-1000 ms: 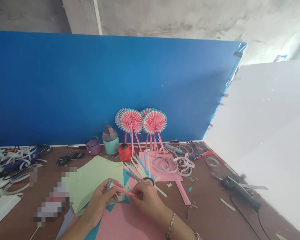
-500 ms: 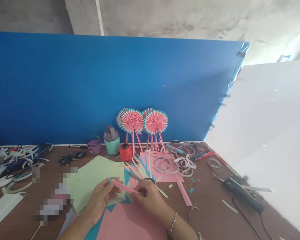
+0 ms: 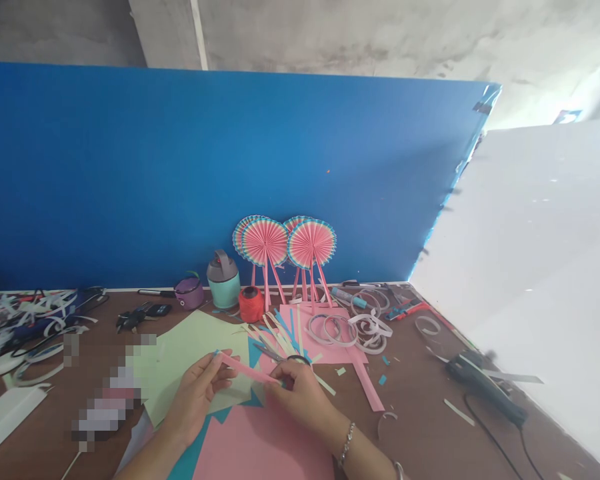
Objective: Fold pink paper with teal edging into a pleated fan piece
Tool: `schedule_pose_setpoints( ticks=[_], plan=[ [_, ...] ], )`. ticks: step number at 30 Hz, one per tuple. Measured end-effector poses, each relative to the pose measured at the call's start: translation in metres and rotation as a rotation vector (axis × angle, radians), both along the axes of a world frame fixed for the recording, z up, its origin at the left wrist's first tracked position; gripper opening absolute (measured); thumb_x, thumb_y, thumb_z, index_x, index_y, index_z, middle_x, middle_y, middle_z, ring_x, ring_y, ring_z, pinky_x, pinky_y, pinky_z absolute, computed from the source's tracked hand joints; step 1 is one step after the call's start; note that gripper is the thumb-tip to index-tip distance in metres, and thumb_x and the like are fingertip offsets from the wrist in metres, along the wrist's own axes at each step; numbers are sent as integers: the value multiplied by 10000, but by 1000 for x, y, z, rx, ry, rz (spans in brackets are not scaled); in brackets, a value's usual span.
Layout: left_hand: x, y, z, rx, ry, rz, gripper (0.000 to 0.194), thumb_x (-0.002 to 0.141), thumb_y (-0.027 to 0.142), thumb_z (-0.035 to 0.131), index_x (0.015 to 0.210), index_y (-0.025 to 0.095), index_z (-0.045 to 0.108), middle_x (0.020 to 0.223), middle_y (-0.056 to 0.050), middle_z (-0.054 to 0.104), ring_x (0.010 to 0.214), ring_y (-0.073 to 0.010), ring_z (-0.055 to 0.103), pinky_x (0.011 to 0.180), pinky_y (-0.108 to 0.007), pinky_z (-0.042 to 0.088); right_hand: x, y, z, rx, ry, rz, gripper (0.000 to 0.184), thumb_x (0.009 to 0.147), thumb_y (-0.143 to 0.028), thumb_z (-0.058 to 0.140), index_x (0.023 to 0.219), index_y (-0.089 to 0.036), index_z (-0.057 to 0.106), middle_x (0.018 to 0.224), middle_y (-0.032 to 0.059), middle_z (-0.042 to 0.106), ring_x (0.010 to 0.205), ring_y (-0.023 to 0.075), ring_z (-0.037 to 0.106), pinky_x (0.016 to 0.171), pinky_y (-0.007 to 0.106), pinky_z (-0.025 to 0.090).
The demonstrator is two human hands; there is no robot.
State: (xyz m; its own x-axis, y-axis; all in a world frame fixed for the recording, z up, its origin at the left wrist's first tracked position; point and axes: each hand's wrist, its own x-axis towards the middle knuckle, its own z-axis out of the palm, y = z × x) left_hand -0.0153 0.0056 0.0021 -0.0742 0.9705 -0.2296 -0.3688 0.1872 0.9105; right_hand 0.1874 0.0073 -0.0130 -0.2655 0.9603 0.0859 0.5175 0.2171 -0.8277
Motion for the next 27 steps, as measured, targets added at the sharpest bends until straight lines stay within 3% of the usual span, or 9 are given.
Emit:
schedule_pose_setpoints(
  ticks=[6, 11, 14, 16, 19, 23, 27],
  plan=[
    [4, -3, 0, -34, -29, -104, 488, 585, 439, 804, 954, 141, 690, 771, -50, 706, 726, -183, 675, 629, -248, 523, 0, -1, -1, 41, 31, -55, 194, 796, -284, 548, 651, -162, 588, 687, 20, 582, 672, 147, 500, 613, 246, 375],
    [5, -2, -5, -43, -6, -116, 401, 595, 464, 791, 802, 132, 704, 767, -68, 721, 719, -181, 683, 630, -236, 525, -3, -5, 5, 27, 7, -37, 62, 706, -219, 630, 740, -178, 663, 726, 12, 593, 688, 151, 486, 618, 246, 383],
    [3, -1, -4, -54, -29, -47, 358, 588, 431, 806, 759, 138, 694, 712, -47, 719, 719, -174, 686, 659, -226, 535, -3, -6, 9, -48, 66, -5, 336, 656, -247, 688, 988, -196, 676, 893, 30, 614, 733, 158, 505, 651, 257, 412],
    [2, -1, -3, -52, -34, -29, 337, 603, 410, 804, 766, 138, 691, 693, -43, 718, 732, -173, 688, 679, -224, 540, -2, -6, 10, -89, 95, 1, 430, 673, -278, 677, 1092, -183, 645, 895, 35, 603, 713, 152, 504, 645, 261, 416],
    [1, -1, -3, -38, -28, -30, 319, 638, 389, 788, 802, 133, 691, 719, -50, 726, 751, -175, 692, 690, -226, 546, 1, -6, 11, -118, 111, 22, 456, 724, -360, 633, 1135, -160, 627, 838, 33, 587, 679, 146, 494, 624, 262, 408],
    [1, -1, -4, -33, -34, -31, 303, 652, 380, 780, 802, 132, 692, 748, -51, 730, 742, -163, 693, 681, -209, 545, 4, -8, 12, -106, 172, 47, 485, 796, -488, 533, 1149, -168, 625, 989, 81, 608, 851, 201, 534, 754, 312, 431],
    [1, -1, -3, -33, -23, -38, 311, 656, 383, 774, 812, 125, 696, 776, -63, 734, 752, -173, 697, 689, -216, 550, 4, -7, 8, -97, 139, -1, 432, 822, -468, 515, 1115, -179, 645, 916, 63, 614, 812, 192, 531, 729, 302, 433]
  ],
)
